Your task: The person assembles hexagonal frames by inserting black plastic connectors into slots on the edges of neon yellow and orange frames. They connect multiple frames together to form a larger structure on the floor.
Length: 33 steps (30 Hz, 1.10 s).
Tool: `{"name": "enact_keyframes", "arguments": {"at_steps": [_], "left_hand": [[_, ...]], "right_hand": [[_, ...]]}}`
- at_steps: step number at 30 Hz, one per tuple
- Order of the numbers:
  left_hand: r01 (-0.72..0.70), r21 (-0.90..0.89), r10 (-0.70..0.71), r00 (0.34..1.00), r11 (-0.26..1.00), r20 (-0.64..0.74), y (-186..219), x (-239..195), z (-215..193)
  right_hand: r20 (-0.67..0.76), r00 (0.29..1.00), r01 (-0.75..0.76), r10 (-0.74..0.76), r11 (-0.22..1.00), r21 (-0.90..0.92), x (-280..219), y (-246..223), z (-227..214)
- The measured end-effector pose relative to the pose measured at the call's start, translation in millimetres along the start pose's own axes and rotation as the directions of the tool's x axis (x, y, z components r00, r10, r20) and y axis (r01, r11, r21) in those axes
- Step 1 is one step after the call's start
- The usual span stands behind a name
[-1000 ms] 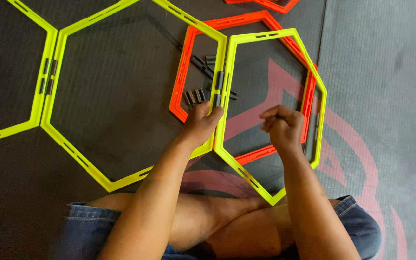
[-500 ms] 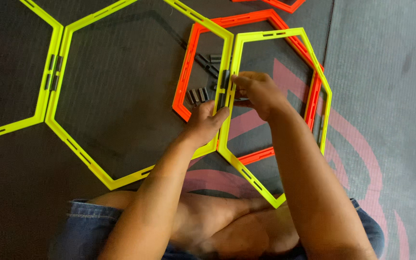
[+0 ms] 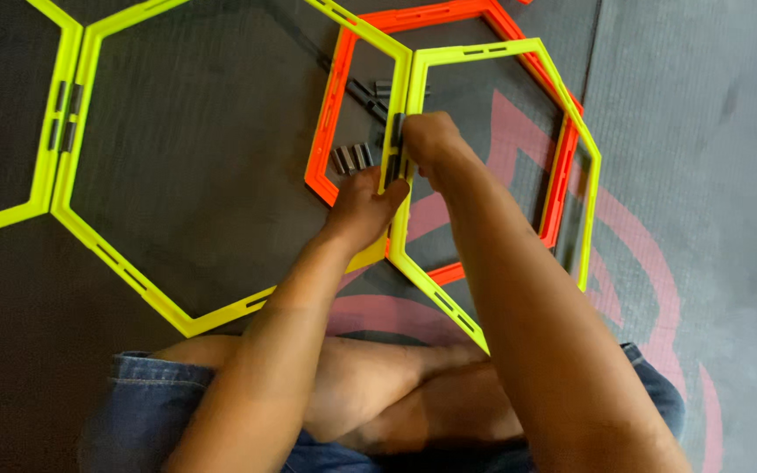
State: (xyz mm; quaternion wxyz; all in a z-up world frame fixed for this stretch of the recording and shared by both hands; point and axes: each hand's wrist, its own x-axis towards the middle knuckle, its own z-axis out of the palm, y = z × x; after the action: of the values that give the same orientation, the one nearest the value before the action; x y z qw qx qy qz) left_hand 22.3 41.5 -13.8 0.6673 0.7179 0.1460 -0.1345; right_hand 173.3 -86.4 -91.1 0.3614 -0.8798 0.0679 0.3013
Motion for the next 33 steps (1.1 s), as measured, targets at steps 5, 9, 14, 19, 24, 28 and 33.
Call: {"name": "enact_keyframes", "arguments": {"at_steps": [5,9,14,19,24,28,33], "left_hand": [[0.018,0.056,-0.017,1.000,0.998,-0.020,8.3,5.4,5.2],[0.051,0.112,-0.047,0.998,0.992,-0.039,23.2,4.6,-0.5],[0.037,0.133,-0.036,0.999,0.990,-0.008,42.2,-1.5,0.5],[0.028,0.157,-0.032,0.999,0.987,0.023,17.2,9.0,-6.8],[0.086,0.386,-0.155,0.976,0.918,0.151,54.5,1.9,-14.6],[0.150,0.467,-0.248,0.956,0.872,0.155,73.4,3.8,-21.6],[0.165,0.492,-0.180,0.983,0.855,-0.017,97.1,2.0,-22.9]], "right_hand": [[0.118,0.971,0.235,-0.206,0.764,-0.601,26.9,7.1,2.5],[0.220,0.936,0.337,-0.277,0.509,-0.792,42.2,15.9,1.2],[0.033,0.984,-0.169,0.176,0.849,0.501,-61.3,-21.3,-24.0],[0.134,0.986,-0.161,0.097,0.750,0.641,-188.3,-49.4,-28.8],[0.030,0.996,-0.083,0.087,0.699,0.710,-172.3,-8.6,-4.8],[-0.002,0.997,-0.054,0.083,0.668,0.742,-154.8,8.6,11.8],[-0.026,0.985,-0.078,0.169,0.582,0.809,-166.7,-2.3,7.9]]}}
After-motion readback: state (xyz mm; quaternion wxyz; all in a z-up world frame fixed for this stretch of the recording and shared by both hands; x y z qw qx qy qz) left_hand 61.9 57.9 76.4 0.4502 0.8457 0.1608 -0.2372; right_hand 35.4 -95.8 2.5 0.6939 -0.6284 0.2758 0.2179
